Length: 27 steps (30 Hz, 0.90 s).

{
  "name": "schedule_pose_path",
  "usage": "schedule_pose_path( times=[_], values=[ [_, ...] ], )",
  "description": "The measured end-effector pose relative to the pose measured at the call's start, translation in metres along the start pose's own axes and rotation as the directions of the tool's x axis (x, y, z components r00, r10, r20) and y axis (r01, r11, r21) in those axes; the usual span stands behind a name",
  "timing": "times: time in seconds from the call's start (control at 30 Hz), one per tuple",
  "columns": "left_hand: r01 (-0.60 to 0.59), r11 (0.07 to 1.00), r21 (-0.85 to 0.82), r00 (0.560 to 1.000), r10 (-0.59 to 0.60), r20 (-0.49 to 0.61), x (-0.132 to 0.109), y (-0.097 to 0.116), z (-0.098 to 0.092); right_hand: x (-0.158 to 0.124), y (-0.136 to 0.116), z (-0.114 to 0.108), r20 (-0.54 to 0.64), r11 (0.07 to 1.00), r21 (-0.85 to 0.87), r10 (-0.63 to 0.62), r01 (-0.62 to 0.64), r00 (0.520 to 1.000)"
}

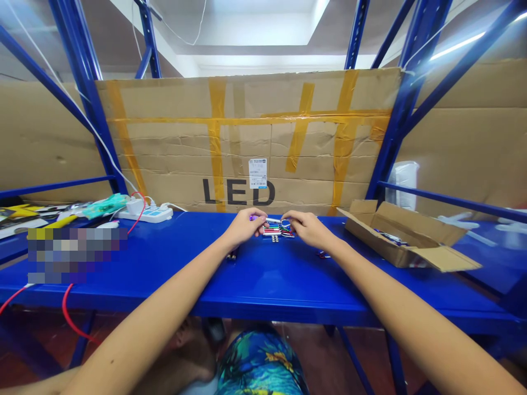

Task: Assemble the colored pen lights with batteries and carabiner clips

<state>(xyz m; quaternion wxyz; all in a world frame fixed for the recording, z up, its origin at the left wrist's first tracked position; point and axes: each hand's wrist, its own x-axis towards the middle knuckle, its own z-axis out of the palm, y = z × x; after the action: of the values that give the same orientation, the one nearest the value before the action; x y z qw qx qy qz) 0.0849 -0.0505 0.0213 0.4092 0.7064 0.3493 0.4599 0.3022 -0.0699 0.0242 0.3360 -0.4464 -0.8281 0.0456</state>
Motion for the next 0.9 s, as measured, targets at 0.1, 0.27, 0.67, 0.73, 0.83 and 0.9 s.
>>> schedule_pose_path(
  times=[0.1, 0.27, 0.67, 0.73, 0.83, 0.9],
  values=[
    [0.0, 0.994, -0.113, 1.0, 0.002, 0.014, 0.001, -0.003, 0.001, -0.001, -0.007, 0.005, -0.008, 0.999, 0.039, -0.024, 0.025, 1.0],
    [-0.072, 0.99, -0.12, 0.993, 0.083, 0.088, -0.001, -0.006, 0.006, -0.002, -0.02, 0.021, -0.033, 0.982, 0.121, -0.138, 0.141, 0.99],
    [0.024, 0.893, -0.449, 0.996, -0.063, -0.071, 0.008, -0.007, 0.001, 0.001, -0.016, 0.018, 0.084, 0.877, 0.464, 0.099, -0.127, 0.992],
    [0.038, 0.857, -0.515, 0.997, -0.065, -0.035, 0.007, -0.005, -0.001, 0.002, -0.015, 0.018, 0.133, 0.838, 0.511, 0.146, -0.193, 0.98],
    [0.041, 0.838, -0.544, 0.998, -0.061, -0.018, 0.005, -0.002, -0.002, 0.003, -0.014, 0.02, 0.178, 0.795, 0.543, 0.205, -0.27, 0.962],
    [0.046, 0.833, -0.551, 0.998, -0.067, -0.018, 0.004, -0.001, -0.002, 0.004, -0.011, 0.021, 0.197, 0.773, 0.553, 0.24, -0.31, 0.951]
  ],
)
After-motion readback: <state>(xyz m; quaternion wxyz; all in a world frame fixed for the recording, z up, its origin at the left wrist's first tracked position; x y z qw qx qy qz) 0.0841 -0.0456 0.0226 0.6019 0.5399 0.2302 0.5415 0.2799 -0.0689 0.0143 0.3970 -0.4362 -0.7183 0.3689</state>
